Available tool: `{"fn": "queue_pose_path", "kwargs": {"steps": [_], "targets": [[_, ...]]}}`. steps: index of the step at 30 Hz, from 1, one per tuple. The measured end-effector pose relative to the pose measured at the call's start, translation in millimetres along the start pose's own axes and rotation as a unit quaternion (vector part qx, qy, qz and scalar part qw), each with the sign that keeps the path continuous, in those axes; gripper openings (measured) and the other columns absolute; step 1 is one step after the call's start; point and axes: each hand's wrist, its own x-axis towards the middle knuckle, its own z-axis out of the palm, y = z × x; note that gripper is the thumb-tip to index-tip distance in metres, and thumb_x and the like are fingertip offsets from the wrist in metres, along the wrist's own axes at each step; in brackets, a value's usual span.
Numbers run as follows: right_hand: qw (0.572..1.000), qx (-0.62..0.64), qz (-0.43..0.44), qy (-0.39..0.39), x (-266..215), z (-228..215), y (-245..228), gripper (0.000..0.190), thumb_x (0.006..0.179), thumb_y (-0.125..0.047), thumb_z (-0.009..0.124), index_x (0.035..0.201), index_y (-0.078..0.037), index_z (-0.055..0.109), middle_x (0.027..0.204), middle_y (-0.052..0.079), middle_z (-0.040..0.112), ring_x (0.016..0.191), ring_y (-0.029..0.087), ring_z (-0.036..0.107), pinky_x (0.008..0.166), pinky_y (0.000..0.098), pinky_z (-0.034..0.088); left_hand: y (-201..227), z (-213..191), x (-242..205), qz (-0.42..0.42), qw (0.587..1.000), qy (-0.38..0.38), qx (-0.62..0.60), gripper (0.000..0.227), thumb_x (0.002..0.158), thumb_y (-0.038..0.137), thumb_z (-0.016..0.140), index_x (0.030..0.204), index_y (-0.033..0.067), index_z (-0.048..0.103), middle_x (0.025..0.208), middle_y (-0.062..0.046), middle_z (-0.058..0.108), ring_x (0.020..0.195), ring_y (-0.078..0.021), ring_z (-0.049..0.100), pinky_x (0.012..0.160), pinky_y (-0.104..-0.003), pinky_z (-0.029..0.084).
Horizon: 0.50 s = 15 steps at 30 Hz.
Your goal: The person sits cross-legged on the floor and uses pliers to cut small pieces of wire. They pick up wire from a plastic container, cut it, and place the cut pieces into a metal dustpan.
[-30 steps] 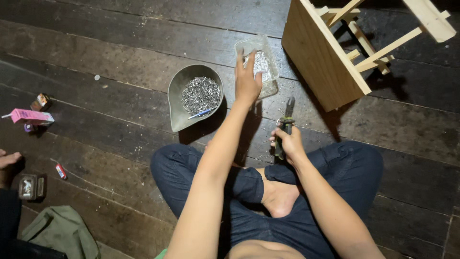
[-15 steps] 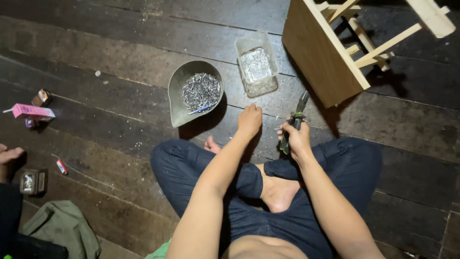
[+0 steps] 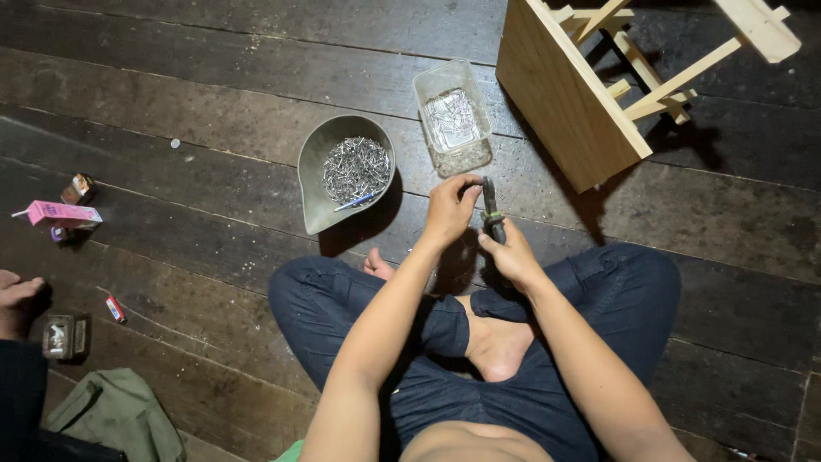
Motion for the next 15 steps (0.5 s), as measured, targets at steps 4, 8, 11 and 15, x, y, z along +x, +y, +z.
{"fn": "queue_pose_path", "kwargs": {"steps": [4, 8, 11, 15], "targets": [[0.998, -0.066, 0.008, -0.020, -15, -11, -33, 0.056, 0.091, -0.033, 0.077, 0.143, -0.013, 0.065, 0.132, 0.021, 0.071, 0.128, 0.043, 0.063, 0.104, 0.0538, 0.050, 16, -7, 3, 0.000, 1.000, 0.007, -0.011, 0.013, 0.093, 0.012, 0.074, 0.105, 0.0133, 0.080, 0.098, -0.013, 0.078, 0.101, -0.0364, 0.075, 0.086, -0.042, 0.060], [0.995, -0.090, -0.019, -0.036, -22, -19, -47, 0.069, 0.094, -0.030, 0.071, 0.157, -0.010, 0.051, 0.151, 0.028, 0.057, 0.143, 0.047, 0.049, 0.120, 0.0564, 0.038, 5, -10, 11, 0.016, 0.999, -0.012, 0.040, 0.012, 0.094, 0.014, 0.074, 0.104, 0.0153, 0.080, 0.095, -0.012, 0.078, 0.099, -0.0380, 0.075, 0.086, -0.046, 0.060], [0.994, -0.093, -0.034, -0.036, -19, -22, -45, 0.073, 0.095, -0.027, 0.070, 0.161, -0.007, 0.046, 0.154, 0.029, 0.053, 0.145, 0.047, 0.046, 0.123, 0.0562, 0.036, -3, -12, 13, 0.023, 0.997, -0.025, 0.070, 0.011, 0.096, 0.016, 0.071, 0.104, 0.0147, 0.079, 0.095, -0.014, 0.078, 0.099, -0.0396, 0.074, 0.089, -0.048, 0.059], [0.993, -0.093, -0.035, -0.057, -34, -25, -77, 0.072, 0.095, -0.025, 0.067, 0.162, -0.010, 0.045, 0.155, 0.030, 0.052, 0.145, 0.048, 0.047, 0.121, 0.0563, 0.037, 3, -15, 11, 0.031, 0.996, -0.042, 0.069, 0.009, 0.097, 0.014, 0.071, 0.102, 0.0115, 0.078, 0.091, -0.017, 0.077, 0.095, -0.0428, 0.074, 0.086, -0.051, 0.059]]}}
